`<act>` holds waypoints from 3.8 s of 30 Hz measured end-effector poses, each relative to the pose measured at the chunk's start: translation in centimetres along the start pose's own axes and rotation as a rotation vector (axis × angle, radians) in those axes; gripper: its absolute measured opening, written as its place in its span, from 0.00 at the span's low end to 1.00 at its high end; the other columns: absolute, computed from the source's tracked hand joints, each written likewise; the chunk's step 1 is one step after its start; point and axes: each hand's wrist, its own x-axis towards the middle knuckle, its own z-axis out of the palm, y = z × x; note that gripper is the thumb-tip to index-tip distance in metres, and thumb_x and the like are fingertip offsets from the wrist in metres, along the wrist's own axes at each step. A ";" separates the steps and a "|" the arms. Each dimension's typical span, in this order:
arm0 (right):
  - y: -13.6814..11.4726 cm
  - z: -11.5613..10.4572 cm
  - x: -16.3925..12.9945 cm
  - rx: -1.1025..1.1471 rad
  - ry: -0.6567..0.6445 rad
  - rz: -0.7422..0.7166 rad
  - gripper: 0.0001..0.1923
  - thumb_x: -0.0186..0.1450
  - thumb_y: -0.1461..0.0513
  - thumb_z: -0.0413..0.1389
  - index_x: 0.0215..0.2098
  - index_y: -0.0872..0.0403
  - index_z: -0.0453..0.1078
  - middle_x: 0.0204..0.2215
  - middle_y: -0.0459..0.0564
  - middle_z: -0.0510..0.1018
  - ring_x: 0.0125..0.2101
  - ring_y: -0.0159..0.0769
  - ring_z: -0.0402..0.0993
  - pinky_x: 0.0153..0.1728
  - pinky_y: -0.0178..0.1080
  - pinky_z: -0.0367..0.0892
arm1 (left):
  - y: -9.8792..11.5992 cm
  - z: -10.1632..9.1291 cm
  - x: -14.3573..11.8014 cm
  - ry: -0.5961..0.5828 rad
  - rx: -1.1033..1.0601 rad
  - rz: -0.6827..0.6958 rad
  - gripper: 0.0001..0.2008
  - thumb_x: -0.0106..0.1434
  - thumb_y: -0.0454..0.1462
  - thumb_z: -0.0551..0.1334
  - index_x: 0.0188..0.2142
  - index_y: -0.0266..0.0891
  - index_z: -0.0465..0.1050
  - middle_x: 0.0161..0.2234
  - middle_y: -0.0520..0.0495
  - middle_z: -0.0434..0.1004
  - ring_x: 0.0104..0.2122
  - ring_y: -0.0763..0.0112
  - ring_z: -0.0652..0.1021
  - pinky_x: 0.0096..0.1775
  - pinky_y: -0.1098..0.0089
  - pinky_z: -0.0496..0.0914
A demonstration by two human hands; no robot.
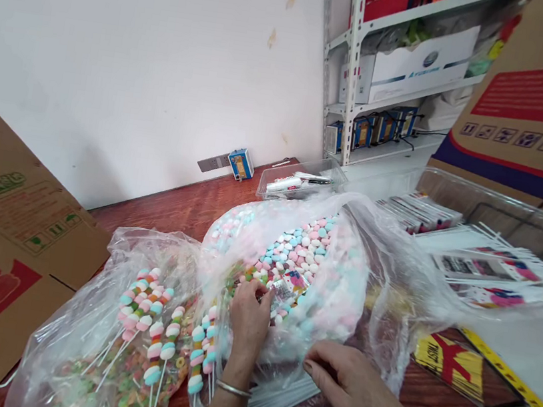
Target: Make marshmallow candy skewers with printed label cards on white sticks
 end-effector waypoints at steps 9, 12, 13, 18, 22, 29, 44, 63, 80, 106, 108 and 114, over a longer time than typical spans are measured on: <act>2.0 0.3 0.9 0.190 0.217 0.093 0.10 0.66 0.57 0.50 0.38 0.52 0.71 0.32 0.48 0.78 0.32 0.38 0.73 0.33 0.39 0.66 | -0.7 -1.4 -0.4 0.042 -0.225 -0.060 0.12 0.62 0.44 0.59 0.28 0.40 0.69 0.28 0.50 0.73 0.29 0.68 0.72 0.35 0.69 0.64; 2.0 -0.8 2.7 0.375 0.432 0.157 0.23 0.62 0.52 0.56 0.53 0.52 0.66 0.47 0.55 0.76 0.40 0.42 0.74 0.37 0.42 0.70 | -0.3 -2.6 -0.8 -0.042 -0.390 -0.063 0.12 0.62 0.45 0.61 0.29 0.40 0.70 0.27 0.52 0.71 0.29 0.69 0.71 0.34 0.70 0.64; 1.7 -1.2 3.4 0.451 0.452 0.155 0.28 0.60 0.51 0.59 0.55 0.52 0.64 0.50 0.56 0.75 0.43 0.42 0.74 0.38 0.42 0.71 | 0.0 -3.1 -0.9 -0.072 -0.435 -0.045 0.11 0.61 0.45 0.62 0.28 0.40 0.70 0.27 0.52 0.71 0.30 0.69 0.71 0.35 0.70 0.65; 0.0 -1.9 6.3 0.864 0.378 0.118 0.16 0.55 0.52 0.65 0.32 0.54 0.70 0.27 0.45 0.76 0.30 0.34 0.72 0.34 0.37 0.68 | 2.2 -5.4 -2.3 0.005 -0.443 0.126 0.06 0.59 0.40 0.65 0.29 0.42 0.71 0.34 0.48 0.74 0.38 0.64 0.73 0.44 0.66 0.66; -1.2 -1.0 6.6 0.919 0.497 0.123 0.17 0.56 0.50 0.64 0.27 0.54 0.67 0.22 0.41 0.70 0.25 0.30 0.65 0.29 0.33 0.63 | 3.5 -5.3 -6.0 0.169 -0.524 -0.031 0.06 0.56 0.41 0.68 0.28 0.43 0.75 0.30 0.47 0.74 0.35 0.64 0.73 0.41 0.66 0.67; -3.1 0.1 4.4 0.984 0.346 0.182 0.16 0.57 0.50 0.65 0.29 0.54 0.70 0.23 0.43 0.72 0.21 0.28 0.63 0.21 0.32 0.60 | 5.5 -3.2 -8.6 -0.365 -1.659 -0.686 0.22 0.51 0.48 0.71 0.43 0.41 0.78 0.49 0.41 0.76 0.44 0.61 0.76 0.42 0.65 0.71; -2.4 0.7 2.8 0.568 0.314 0.113 0.20 0.64 0.48 0.57 0.23 0.53 0.65 0.21 0.42 0.67 0.24 0.31 0.61 0.27 0.33 0.60 | 6.5 -3.1 -7.6 0.051 -1.510 -0.776 0.16 0.40 0.41 0.77 0.28 0.39 0.77 0.26 0.53 0.76 0.24 0.78 0.73 0.30 0.75 0.69; -2.0 0.0 2.6 0.551 0.315 0.094 0.14 0.62 0.51 0.58 0.35 0.53 0.70 0.26 0.46 0.74 0.27 0.35 0.69 0.28 0.35 0.64 | 6.4 -3.5 -7.5 0.068 -1.563 -0.705 0.17 0.46 0.38 0.75 0.35 0.38 0.75 0.33 0.50 0.78 0.34 0.72 0.78 0.38 0.71 0.73; -1.9 0.4 2.5 0.291 0.386 0.072 0.12 0.66 0.52 0.55 0.41 0.51 0.71 0.31 0.48 0.79 0.30 0.38 0.74 0.34 0.39 0.67 | 5.9 -3.5 -8.3 -0.084 -1.663 -0.736 0.15 0.53 0.40 0.72 0.37 0.35 0.75 0.34 0.49 0.76 0.25 0.79 0.73 0.26 0.76 0.69; -4.9 1.3 1.5 0.146 0.344 -0.369 0.04 0.69 0.65 0.53 0.41 0.52 0.70 0.45 0.53 0.71 0.46 0.39 0.71 0.46 0.39 0.69 | 4.7 -3.6 -8.3 0.163 -1.893 -0.826 0.14 0.45 0.33 0.76 0.32 0.35 0.76 0.28 0.51 0.78 0.27 0.76 0.77 0.30 0.77 0.73; -4.7 1.4 1.6 0.156 0.317 -0.354 0.06 0.70 0.65 0.51 0.37 0.53 0.69 0.43 0.53 0.73 0.45 0.38 0.72 0.45 0.38 0.69 | 4.7 -3.7 -8.3 0.100 -1.883 -0.804 0.13 0.47 0.33 0.75 0.31 0.34 0.76 0.28 0.51 0.78 0.26 0.78 0.76 0.29 0.78 0.73; -4.0 1.5 1.8 0.058 0.355 -0.391 0.06 0.69 0.67 0.51 0.39 0.52 0.69 0.45 0.52 0.73 0.47 0.40 0.71 0.47 0.42 0.67 | 4.4 -3.8 -8.1 -0.064 -1.898 -0.845 0.13 0.48 0.32 0.74 0.33 0.33 0.77 0.23 0.53 0.74 0.21 0.83 0.72 0.26 0.81 0.70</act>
